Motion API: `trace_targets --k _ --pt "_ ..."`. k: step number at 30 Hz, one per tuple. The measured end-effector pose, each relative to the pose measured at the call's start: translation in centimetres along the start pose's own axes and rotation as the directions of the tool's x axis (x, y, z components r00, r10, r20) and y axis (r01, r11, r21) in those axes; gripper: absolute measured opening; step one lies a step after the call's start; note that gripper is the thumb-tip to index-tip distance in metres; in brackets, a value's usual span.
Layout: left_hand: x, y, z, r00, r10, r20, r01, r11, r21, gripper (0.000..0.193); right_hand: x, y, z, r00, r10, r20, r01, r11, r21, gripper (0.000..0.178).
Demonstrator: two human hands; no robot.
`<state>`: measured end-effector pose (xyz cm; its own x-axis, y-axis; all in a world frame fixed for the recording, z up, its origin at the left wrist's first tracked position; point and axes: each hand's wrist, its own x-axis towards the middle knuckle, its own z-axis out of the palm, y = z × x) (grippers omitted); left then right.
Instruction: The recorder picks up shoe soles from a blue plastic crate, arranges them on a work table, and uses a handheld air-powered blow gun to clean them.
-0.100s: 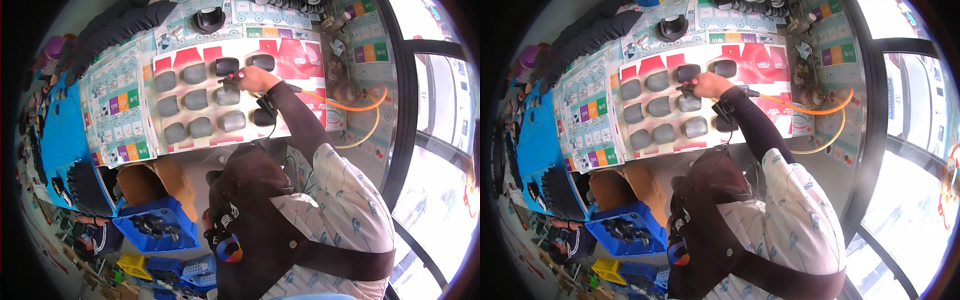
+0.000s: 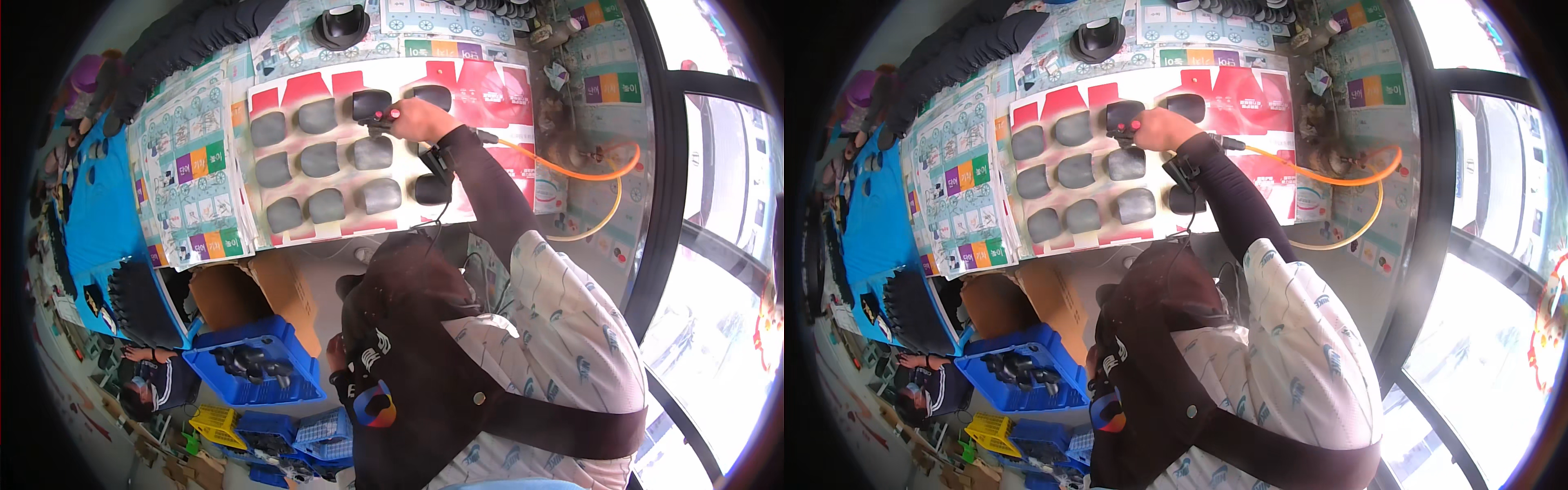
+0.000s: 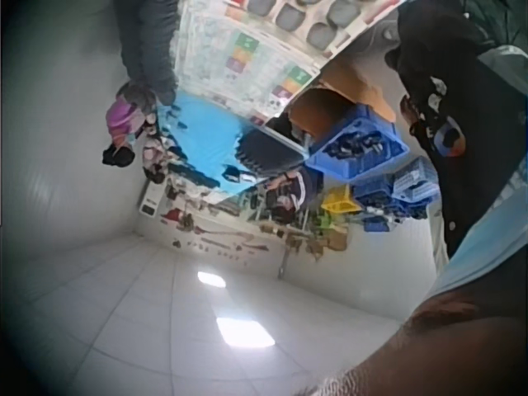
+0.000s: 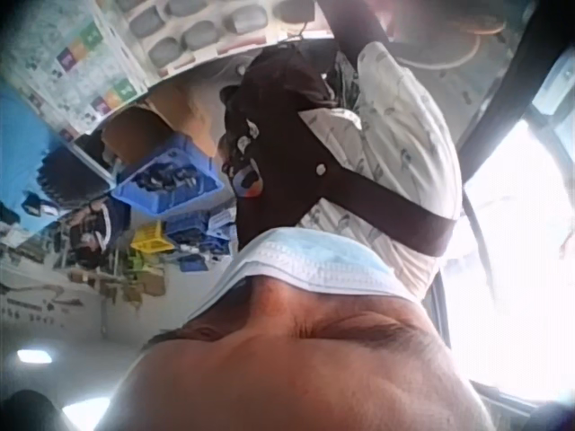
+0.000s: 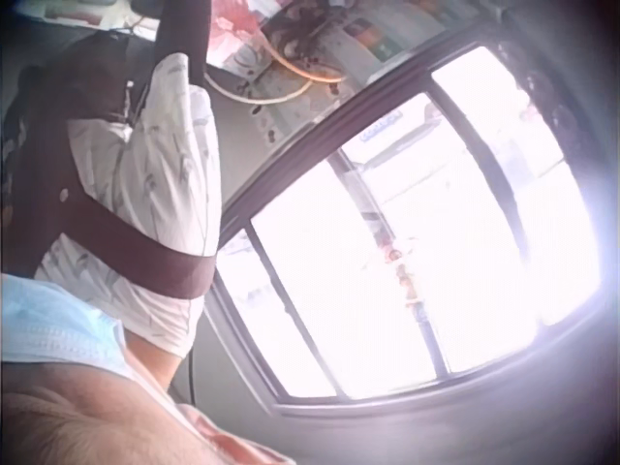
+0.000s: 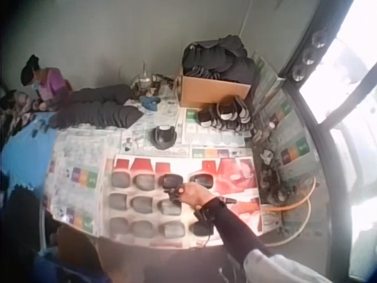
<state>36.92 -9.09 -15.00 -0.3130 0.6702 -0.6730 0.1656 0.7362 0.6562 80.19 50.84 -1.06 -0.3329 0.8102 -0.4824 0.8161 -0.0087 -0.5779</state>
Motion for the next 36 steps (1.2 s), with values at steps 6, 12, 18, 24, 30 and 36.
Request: trace_targets --k 6,12,18,24,30,36 --pt "-0.3 10.1 1.7 0.962 -0.267 0.052 0.256 0.952 0.165 0.030 0.8 2.0 -0.5 0.997 0.025 0.075 -0.032 0.995 0.096 0.036" --pt "-1.4 2.3 0.7 0.998 -0.057 0.032 0.051 0.985 0.162 0.033 1.3 1.0 -1.1 0.996 0.033 0.084 -0.039 0.997 0.064 0.036" --pt "-0.3 1.1 1.3 0.997 -0.073 0.028 0.071 0.996 0.049 0.035 0.7 4.5 -1.0 0.997 -0.005 0.073 0.005 1.000 0.002 0.034" --pt "-0.1 -1.1 0.6 0.981 0.139 0.137 -0.182 0.907 0.380 0.035 -1.5 1.6 -2.5 0.988 0.082 0.133 -0.096 0.990 0.108 0.028" --pt "0.7 -1.0 0.4 0.997 -0.056 0.053 0.044 0.975 0.218 0.034 -2.0 3.6 -1.8 0.987 0.088 0.131 -0.097 0.993 0.066 0.022" --pt "1.5 -1.1 0.5 0.997 -0.078 0.027 0.070 0.972 0.223 0.034 -3.5 3.3 -1.7 0.984 0.171 0.050 -0.177 0.967 0.182 0.017"
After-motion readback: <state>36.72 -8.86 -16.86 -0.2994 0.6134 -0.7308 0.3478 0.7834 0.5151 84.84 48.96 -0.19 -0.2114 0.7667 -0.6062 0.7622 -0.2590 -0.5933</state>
